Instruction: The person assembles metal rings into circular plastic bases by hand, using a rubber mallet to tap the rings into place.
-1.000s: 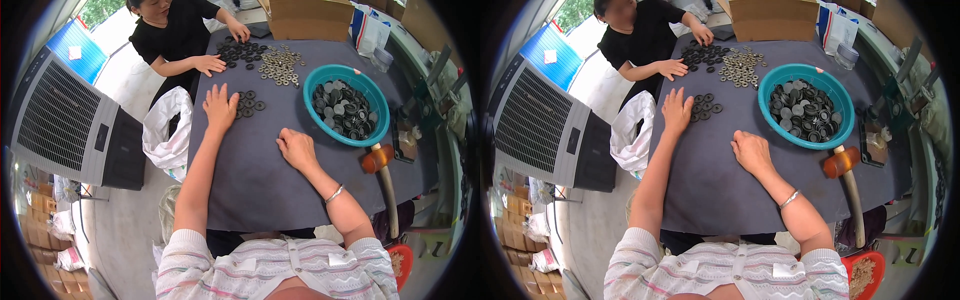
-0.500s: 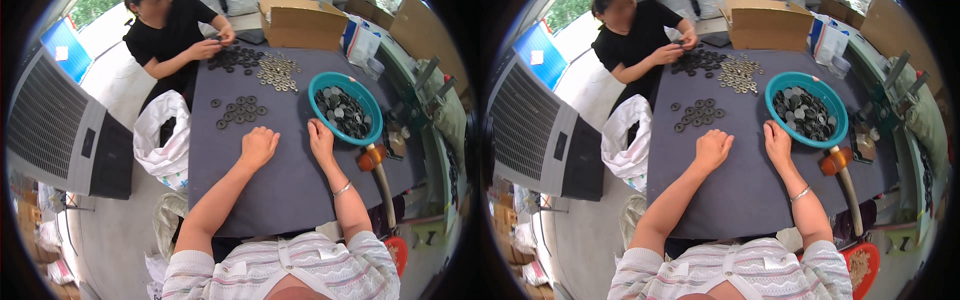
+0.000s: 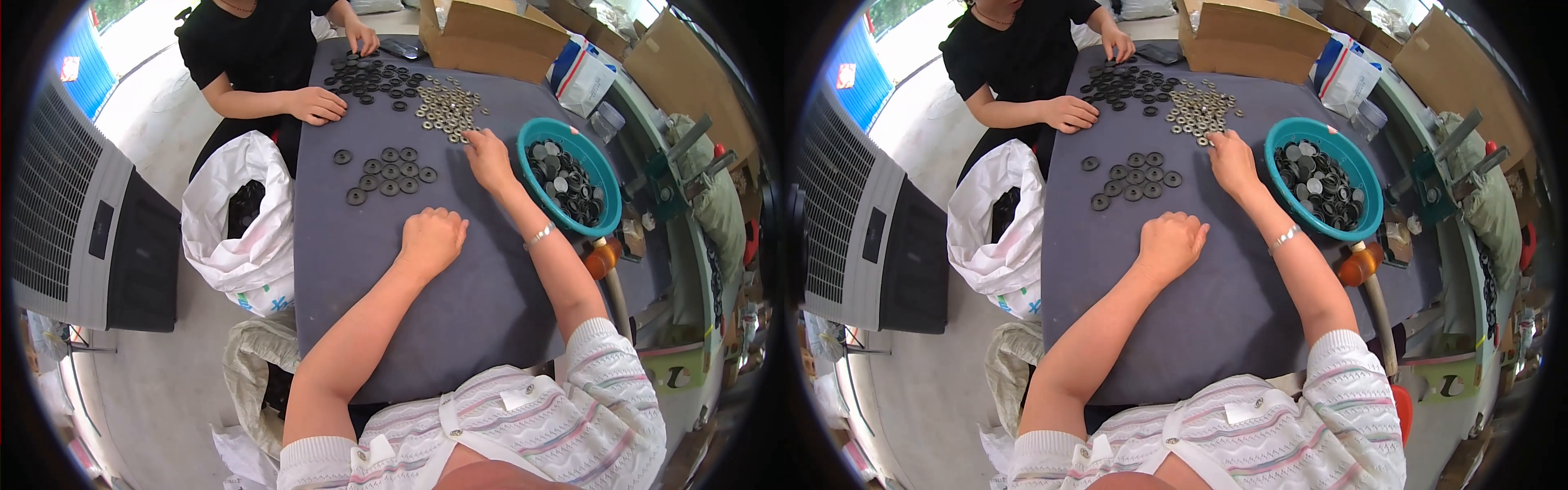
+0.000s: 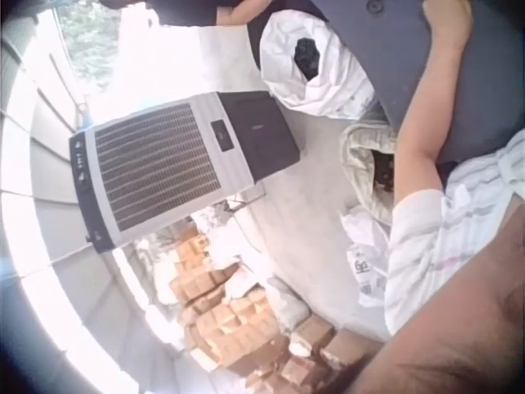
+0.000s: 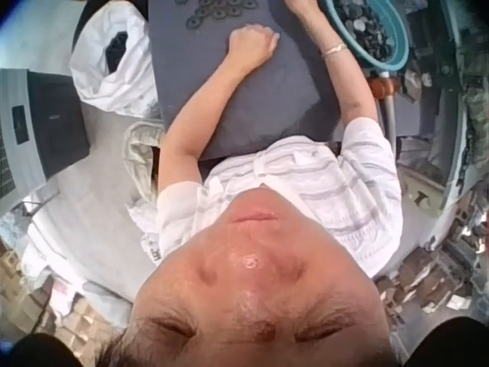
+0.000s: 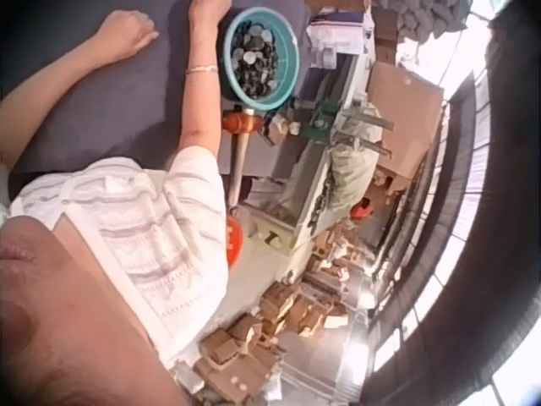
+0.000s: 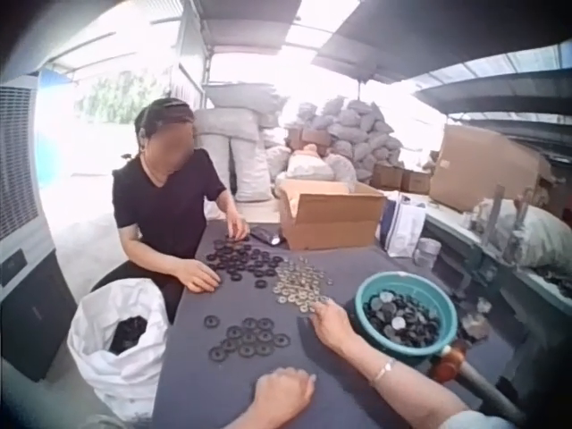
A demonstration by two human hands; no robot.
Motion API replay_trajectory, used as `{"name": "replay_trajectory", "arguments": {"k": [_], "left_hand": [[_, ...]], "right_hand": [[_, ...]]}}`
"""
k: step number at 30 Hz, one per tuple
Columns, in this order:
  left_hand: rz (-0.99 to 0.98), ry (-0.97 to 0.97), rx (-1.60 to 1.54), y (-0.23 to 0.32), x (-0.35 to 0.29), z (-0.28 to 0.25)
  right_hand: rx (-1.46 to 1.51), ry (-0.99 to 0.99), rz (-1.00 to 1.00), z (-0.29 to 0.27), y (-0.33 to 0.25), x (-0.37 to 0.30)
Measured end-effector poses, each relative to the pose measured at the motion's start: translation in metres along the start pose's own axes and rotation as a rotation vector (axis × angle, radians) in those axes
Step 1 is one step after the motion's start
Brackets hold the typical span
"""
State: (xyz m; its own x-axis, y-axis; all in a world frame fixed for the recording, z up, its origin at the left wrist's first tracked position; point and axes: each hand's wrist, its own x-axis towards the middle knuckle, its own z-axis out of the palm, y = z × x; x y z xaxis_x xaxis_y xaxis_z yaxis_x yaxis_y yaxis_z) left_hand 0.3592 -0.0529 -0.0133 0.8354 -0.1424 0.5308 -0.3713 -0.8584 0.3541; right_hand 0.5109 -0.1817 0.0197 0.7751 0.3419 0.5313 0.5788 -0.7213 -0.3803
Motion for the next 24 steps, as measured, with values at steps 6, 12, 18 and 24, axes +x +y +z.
{"name": "replay_trajectory", "arguments": {"k": [6,12,18,24], "left_hand": [[0.019,-0.019,-0.024,0.002,-0.002,0.0],[0.015,0.037,-0.031,-0.006,0.0,0.0],[0.015,0.037,-0.048,-0.005,0.003,0.003],[-0.003,0.029,-0.055,-0.004,0.002,0.003]], "right_hand": [[-0.326,-0.234,-0.02,0.043,0.022,0.034],[-0.437,-0.294,-0.262,0.047,0.014,0.04],[-0.269,-0.125,-0.048,0.042,0.013,0.034],[-0.159,-0.217,-0.013,0.041,0.016,0.024]]}}
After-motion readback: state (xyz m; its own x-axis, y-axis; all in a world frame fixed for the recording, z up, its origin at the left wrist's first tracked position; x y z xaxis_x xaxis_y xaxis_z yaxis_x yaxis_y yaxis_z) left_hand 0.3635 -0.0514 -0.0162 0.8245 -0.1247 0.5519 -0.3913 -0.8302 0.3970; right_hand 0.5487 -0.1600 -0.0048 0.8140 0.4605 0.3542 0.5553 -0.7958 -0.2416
